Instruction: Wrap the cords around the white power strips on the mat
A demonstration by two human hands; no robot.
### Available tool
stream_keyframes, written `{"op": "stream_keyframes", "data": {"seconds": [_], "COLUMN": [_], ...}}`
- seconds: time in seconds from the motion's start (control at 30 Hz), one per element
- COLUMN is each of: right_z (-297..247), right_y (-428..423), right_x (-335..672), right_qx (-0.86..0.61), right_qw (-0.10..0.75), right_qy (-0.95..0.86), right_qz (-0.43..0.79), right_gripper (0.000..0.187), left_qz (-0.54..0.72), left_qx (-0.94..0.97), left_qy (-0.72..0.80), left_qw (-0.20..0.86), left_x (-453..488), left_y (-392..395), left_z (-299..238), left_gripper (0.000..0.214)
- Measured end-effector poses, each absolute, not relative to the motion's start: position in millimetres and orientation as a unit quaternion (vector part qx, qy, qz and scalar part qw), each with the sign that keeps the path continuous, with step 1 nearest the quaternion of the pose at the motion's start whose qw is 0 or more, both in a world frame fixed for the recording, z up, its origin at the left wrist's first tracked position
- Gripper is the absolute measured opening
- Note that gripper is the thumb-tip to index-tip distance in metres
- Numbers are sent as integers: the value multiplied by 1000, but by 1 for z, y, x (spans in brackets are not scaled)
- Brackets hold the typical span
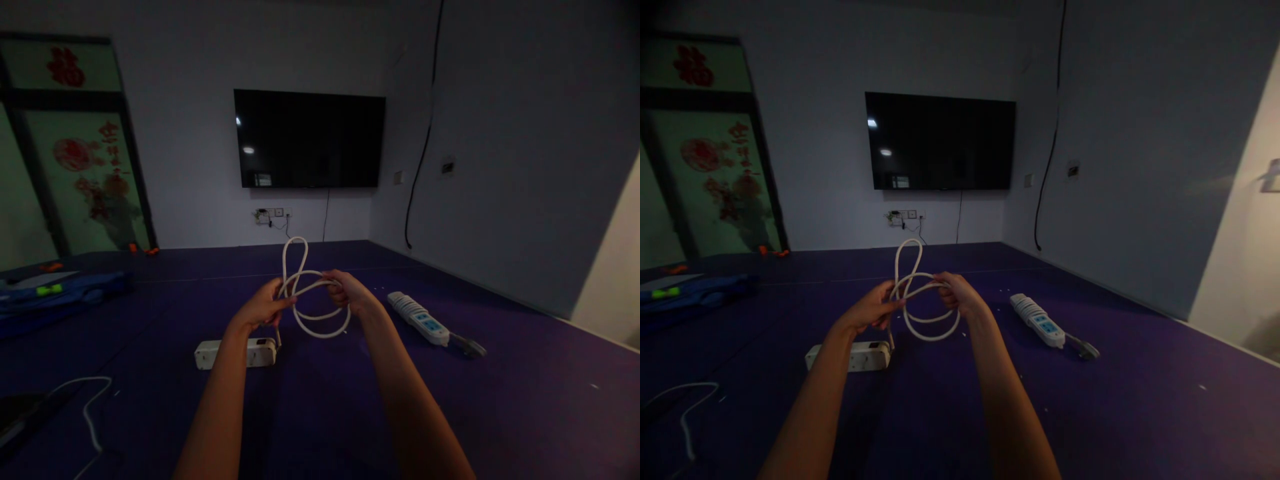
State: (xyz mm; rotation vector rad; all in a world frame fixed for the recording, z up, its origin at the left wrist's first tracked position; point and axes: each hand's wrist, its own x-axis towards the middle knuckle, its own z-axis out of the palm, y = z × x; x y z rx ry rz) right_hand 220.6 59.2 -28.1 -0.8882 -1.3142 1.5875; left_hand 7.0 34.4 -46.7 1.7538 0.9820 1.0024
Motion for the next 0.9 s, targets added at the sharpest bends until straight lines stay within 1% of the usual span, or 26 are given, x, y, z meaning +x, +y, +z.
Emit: {"op": "stream_keyframes", "data": {"seconds": [0.07, 0.13, 0.27, 0.37, 0.57, 0.73, 0.9], "right_z": [-29, -28, -27, -28, -34, -35, -37], "right_y": [60, 59, 56, 56, 61, 63, 68], "right_x": [220, 219, 214, 210, 207, 208, 211], "right_qx": [-351, -348, -341, -344, -296, -298, -294], "right_qw": [430, 437, 472, 496, 477, 527, 540], "right_qy": [-534, -544, -561, -554, -558, -534, -495], "right_qz": [637, 626, 589, 574, 611, 591, 614], "right_gripper": [18, 18, 19, 20, 26, 32, 30], "left_qz": [411, 432, 505, 535, 525, 502, 551], "left_qx": [702, 697, 667, 645, 632, 636, 623], "left_qy": [390, 400, 433, 444, 457, 432, 401], "left_qw": [433, 409, 337, 316, 342, 397, 385], "left_x": [8, 11, 21, 27, 31, 35, 42], "left_y": [34, 36, 47, 54, 51, 43, 44], "left_z": [-46, -45, -46, -49, -52, -48, -48], "left_gripper": [49, 50, 40, 34, 24, 24, 25]}}
